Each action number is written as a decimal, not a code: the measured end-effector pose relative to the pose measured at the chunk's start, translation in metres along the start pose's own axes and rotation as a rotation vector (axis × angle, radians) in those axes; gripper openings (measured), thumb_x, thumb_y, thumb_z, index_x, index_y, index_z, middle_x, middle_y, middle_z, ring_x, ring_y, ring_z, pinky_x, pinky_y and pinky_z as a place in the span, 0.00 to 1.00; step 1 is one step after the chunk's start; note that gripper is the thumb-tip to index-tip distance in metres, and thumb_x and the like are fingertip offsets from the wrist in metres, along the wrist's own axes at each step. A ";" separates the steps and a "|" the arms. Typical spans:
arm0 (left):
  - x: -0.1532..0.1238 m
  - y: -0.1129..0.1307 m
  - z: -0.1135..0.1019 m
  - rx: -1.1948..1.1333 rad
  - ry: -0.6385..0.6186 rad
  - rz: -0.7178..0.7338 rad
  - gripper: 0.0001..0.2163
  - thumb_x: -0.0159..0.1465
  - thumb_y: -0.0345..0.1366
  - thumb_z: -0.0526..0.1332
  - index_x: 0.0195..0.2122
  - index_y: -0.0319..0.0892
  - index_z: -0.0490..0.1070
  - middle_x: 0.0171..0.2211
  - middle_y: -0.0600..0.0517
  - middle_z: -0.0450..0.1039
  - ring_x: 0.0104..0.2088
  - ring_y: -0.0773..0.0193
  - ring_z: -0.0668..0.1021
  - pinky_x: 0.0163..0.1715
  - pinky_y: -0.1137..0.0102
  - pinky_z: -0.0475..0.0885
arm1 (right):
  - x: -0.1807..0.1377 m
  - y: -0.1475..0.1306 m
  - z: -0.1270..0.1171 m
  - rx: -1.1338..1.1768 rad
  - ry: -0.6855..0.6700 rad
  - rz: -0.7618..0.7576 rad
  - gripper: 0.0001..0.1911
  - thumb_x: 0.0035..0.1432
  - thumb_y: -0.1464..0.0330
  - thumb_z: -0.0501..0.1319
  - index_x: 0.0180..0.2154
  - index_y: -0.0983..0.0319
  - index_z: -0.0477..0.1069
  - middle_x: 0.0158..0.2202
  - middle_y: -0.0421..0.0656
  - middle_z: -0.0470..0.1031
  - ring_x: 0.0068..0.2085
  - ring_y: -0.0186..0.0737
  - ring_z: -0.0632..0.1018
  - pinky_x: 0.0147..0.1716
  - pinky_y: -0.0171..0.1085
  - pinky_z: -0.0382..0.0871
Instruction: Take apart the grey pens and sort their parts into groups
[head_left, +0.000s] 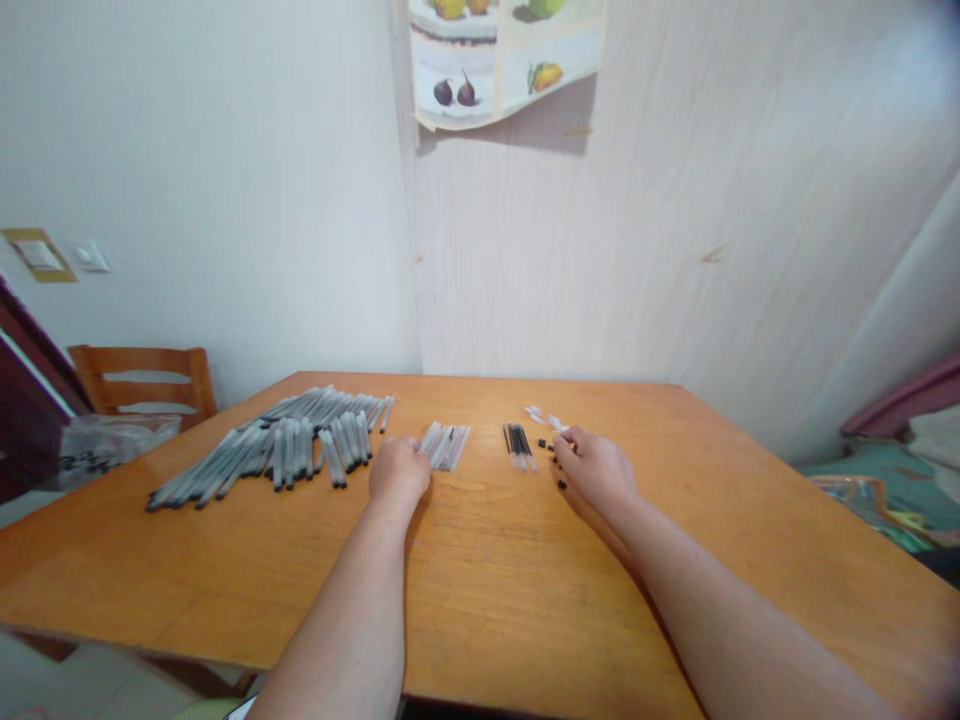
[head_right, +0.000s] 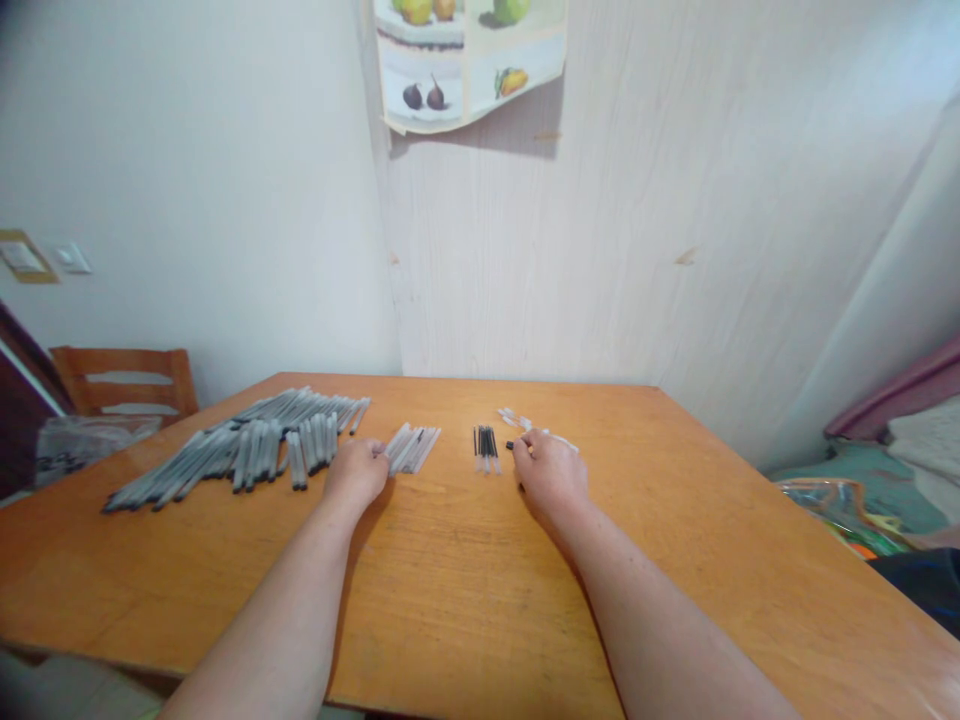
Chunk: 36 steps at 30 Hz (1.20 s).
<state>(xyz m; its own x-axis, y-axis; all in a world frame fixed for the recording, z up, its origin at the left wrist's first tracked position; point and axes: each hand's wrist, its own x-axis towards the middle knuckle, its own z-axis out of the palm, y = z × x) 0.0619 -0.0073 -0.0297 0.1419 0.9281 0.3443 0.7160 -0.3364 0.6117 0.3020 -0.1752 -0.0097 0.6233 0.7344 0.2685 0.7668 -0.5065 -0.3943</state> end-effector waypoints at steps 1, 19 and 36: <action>0.000 -0.001 0.001 0.023 -0.001 0.006 0.03 0.52 0.34 0.64 0.23 0.46 0.76 0.32 0.42 0.78 0.40 0.48 0.78 0.40 0.64 0.69 | 0.001 0.002 0.000 0.013 0.003 0.008 0.20 0.65 0.56 0.50 0.42 0.55 0.78 0.35 0.45 0.80 0.38 0.43 0.78 0.30 0.34 0.58; -0.002 -0.001 0.007 -0.031 0.044 -0.008 0.03 0.52 0.31 0.64 0.28 0.44 0.77 0.36 0.39 0.75 0.41 0.44 0.78 0.44 0.57 0.68 | 0.012 0.018 -0.006 0.064 0.083 0.069 0.21 0.63 0.57 0.50 0.36 0.59 0.78 0.33 0.46 0.79 0.36 0.42 0.76 0.27 0.34 0.55; -0.001 0.003 0.006 0.307 -0.074 0.021 0.13 0.62 0.36 0.56 0.42 0.42 0.78 0.42 0.40 0.75 0.44 0.51 0.77 0.44 0.62 0.71 | 0.015 0.022 -0.002 0.083 0.116 0.058 0.20 0.62 0.57 0.51 0.33 0.59 0.77 0.31 0.46 0.78 0.34 0.41 0.75 0.27 0.34 0.55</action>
<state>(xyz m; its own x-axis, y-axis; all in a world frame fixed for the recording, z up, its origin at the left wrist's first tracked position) 0.0679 -0.0083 -0.0329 0.1997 0.9343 0.2952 0.8838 -0.3018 0.3575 0.3287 -0.1766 -0.0123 0.6835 0.6456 0.3405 0.7165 -0.5043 -0.4821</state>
